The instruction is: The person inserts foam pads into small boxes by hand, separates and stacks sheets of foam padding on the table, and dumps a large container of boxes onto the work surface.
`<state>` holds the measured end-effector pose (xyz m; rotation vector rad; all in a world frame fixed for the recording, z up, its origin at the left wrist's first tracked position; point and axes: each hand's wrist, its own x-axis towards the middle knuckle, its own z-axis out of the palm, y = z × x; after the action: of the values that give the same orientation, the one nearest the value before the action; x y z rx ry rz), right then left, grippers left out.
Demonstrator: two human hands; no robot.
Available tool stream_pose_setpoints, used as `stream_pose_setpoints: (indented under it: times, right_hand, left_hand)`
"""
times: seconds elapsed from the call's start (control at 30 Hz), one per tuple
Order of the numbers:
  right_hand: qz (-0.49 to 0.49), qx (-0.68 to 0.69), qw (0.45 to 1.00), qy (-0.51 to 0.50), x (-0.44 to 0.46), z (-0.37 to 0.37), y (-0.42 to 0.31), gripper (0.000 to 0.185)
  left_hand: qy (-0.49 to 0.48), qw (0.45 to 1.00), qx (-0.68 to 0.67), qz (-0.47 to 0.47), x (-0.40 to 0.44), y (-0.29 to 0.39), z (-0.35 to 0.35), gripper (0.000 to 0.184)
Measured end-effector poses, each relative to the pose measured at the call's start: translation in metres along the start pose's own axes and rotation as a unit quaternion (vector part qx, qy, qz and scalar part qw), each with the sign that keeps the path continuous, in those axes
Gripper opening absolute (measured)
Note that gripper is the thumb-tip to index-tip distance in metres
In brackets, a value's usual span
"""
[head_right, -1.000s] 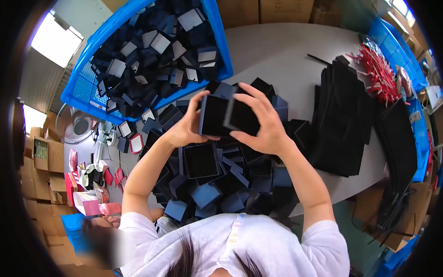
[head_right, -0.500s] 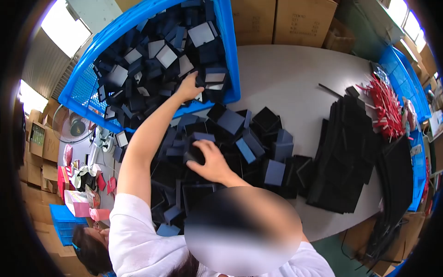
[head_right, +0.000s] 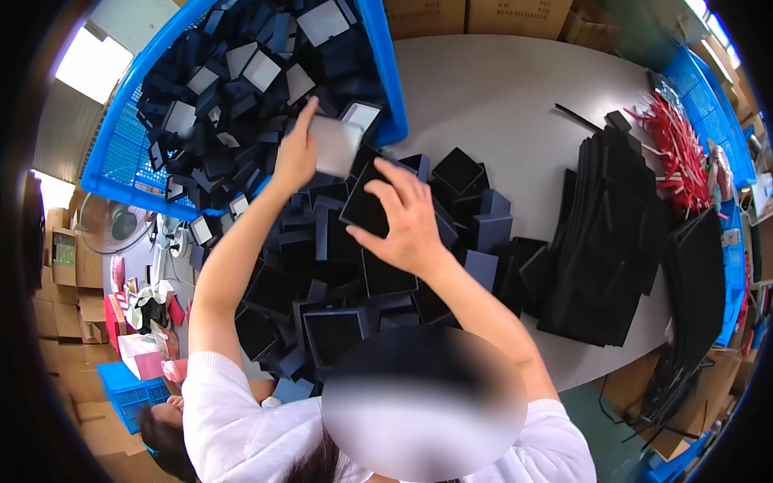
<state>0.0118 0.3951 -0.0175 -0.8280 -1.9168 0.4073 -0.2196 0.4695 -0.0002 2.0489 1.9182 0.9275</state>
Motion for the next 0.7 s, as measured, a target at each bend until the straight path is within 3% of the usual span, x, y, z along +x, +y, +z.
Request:
stream_pose_setpoints:
  times: [0.03,0.1,0.2,0.27,0.37,0.4,0.47,0.53,0.6,0.67,0.7]
  right_hand:
    - [-0.016,-0.01,1.0,0.007,0.004,-0.006,-0.005,0.061]
    - [-0.057,-0.039,0.997,-0.035,0.009,-0.011,-0.017,0.055]
    - [-0.074,-0.049,0.992,-0.091,-0.006,-0.016,-0.03,0.047]
    - [-0.078,-0.046,0.99,-0.109,-0.014,-0.024,-0.038,0.044]
    - [0.026,-0.045,0.999,-0.007,-0.032,-0.036,-0.05,0.032]
    - [0.065,-0.003,0.996,0.062,-0.037,-0.035,-0.049,0.034]
    - [0.131,0.157,0.975,0.084,-0.049,-0.036,-0.052,0.046]
    - [0.117,0.238,0.963,0.055,-0.064,-0.045,-0.057,0.059]
    - [0.076,0.302,0.95,0.022,-0.079,-0.068,-0.059,0.065]
    - [0.078,0.099,0.991,-0.052,-0.101,-0.115,-0.029,0.061]
    - [0.158,0.038,0.986,-0.042,-0.117,-0.134,-0.001,0.059]
  left_hand:
    - [-0.039,0.998,-0.054,-0.022,-0.022,0.025,-0.011,0.055]
    - [-0.037,0.985,-0.162,0.04,-0.058,0.04,-0.006,0.045]
    - [-0.124,0.928,-0.343,-0.071,-0.094,0.086,-0.011,0.04]
    - [-0.117,0.899,-0.415,-0.082,-0.114,0.102,-0.007,0.041]
    - [-0.102,0.917,-0.381,-0.055,-0.127,0.121,-0.018,0.039]
    - [-0.108,0.922,-0.368,-0.061,-0.133,0.125,-0.02,0.041]
    - [-0.147,0.917,-0.367,-0.05,-0.144,0.139,-0.022,0.056]
    - [-0.168,0.929,-0.33,-0.004,-0.149,0.156,-0.03,0.078]
    - [-0.202,0.905,-0.362,-0.099,-0.145,0.149,-0.043,0.078]
    - [-0.252,0.906,-0.323,-0.105,-0.132,0.124,-0.068,0.086]
    - [-0.33,0.915,-0.22,-0.078,-0.121,0.104,-0.091,0.093]
